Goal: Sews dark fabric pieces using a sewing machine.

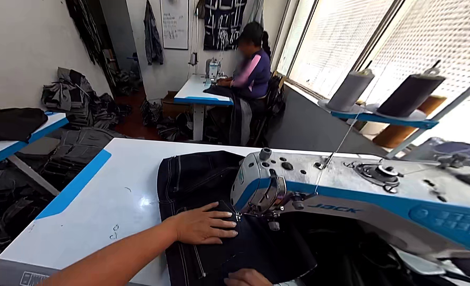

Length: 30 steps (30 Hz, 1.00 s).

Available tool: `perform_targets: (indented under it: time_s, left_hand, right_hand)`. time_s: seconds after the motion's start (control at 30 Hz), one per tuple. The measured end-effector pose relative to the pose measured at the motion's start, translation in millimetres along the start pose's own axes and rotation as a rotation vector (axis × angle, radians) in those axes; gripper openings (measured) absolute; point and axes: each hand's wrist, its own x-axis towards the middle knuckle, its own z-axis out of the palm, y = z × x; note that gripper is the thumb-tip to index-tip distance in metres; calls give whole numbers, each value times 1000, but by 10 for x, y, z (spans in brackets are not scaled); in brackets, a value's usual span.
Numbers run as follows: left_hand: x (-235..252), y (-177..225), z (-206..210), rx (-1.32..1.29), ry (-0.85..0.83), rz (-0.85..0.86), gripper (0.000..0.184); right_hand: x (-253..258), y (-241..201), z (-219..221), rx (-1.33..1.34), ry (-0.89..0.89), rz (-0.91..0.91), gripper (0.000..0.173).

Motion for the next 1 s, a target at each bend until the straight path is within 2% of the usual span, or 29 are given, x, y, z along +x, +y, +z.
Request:
perform_targets:
  time_s: [0.07,0.13,0.23,0.37,0.47,0.53,0.6,0.7,0.87,1.0]
  left_hand:
    - [6,16,-8,17,-9,60,42]
    - [-9,105,-17,48,20,98,40]
    - [-72,363,73,79,87,84,42]
    - [-215,741,225,-43,196,-19,34]
    - [-172,753,84,-270,316,-199,27]
    - [-38,589,14,-275,442,-440,28]
    - [60,334,59,-251,447,-576,27]
    - [33,112,151,-119,298,-468,32]
    - [-29,137,-3,-67,-23,-433,48]
    - [-50,101,27,118,61,-167,41]
  right_hand:
    - [146,189,-91,-34,130,28,21]
    - [345,445,-114,-156,237,28,26]
    - [485,688,-27,-230,236,9,32]
    - [346,655,38,-294,221,-82,28]
    - [187,583,-24,-308,173,-105,27]
    - [139,568,-23,-309,169,-104,28]
    - [157,577,-27,-290,176,-105,28]
    - [173,615,-42,-230,166,-100,30]
    - [263,629,-54,-216,171,-62,28]
    - [485,648,-10,-277,209,17,32]
